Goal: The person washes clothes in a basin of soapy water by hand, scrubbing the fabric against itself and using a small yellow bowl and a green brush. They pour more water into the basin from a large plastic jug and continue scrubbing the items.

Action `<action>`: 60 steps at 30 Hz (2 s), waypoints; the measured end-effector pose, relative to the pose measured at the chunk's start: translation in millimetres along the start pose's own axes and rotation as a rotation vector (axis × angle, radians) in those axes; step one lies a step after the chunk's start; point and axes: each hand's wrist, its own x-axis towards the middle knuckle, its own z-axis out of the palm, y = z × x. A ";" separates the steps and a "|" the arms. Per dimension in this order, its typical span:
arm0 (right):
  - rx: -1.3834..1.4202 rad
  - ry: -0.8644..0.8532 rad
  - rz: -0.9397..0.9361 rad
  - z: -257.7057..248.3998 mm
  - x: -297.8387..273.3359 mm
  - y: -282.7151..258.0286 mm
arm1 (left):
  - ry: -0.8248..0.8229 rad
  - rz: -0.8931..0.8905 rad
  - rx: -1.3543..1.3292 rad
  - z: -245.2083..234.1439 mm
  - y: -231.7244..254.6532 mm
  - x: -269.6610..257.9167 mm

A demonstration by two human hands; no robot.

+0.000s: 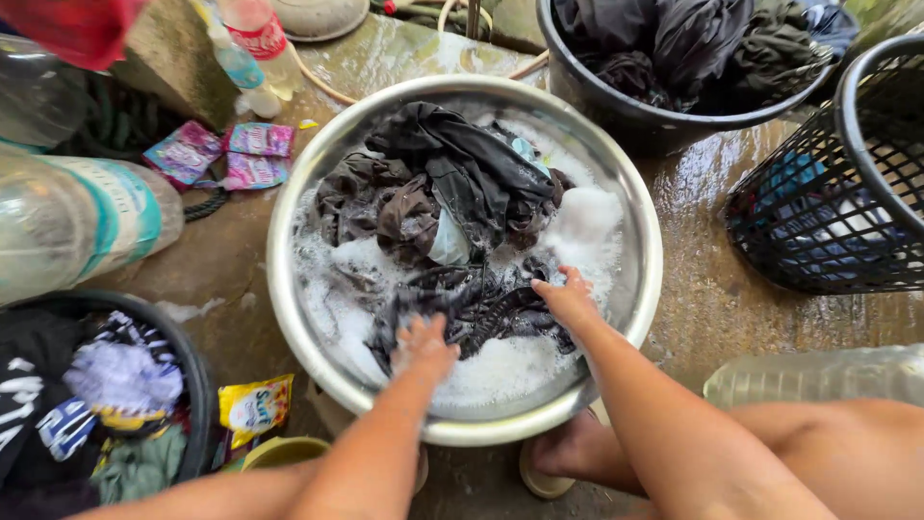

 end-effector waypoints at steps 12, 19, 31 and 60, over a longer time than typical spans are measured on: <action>-1.170 -0.481 -0.749 56.2 -9.2 66.1 | -0.160 0.246 0.504 63.5 -29.1 89.7; -0.763 -0.416 -0.258 97.4 107.9 78.9 | -0.231 0.768 0.327 133.1 12.2 56.8; -0.777 -0.259 -0.422 100.1 106.0 159.9 | -0.168 0.647 0.310 142.5 7.7 62.6; 0.131 0.056 -1.233 -162.6 -203.9 -213.9 | 0.587 1.316 -0.461 -261.7 132.3 -181.8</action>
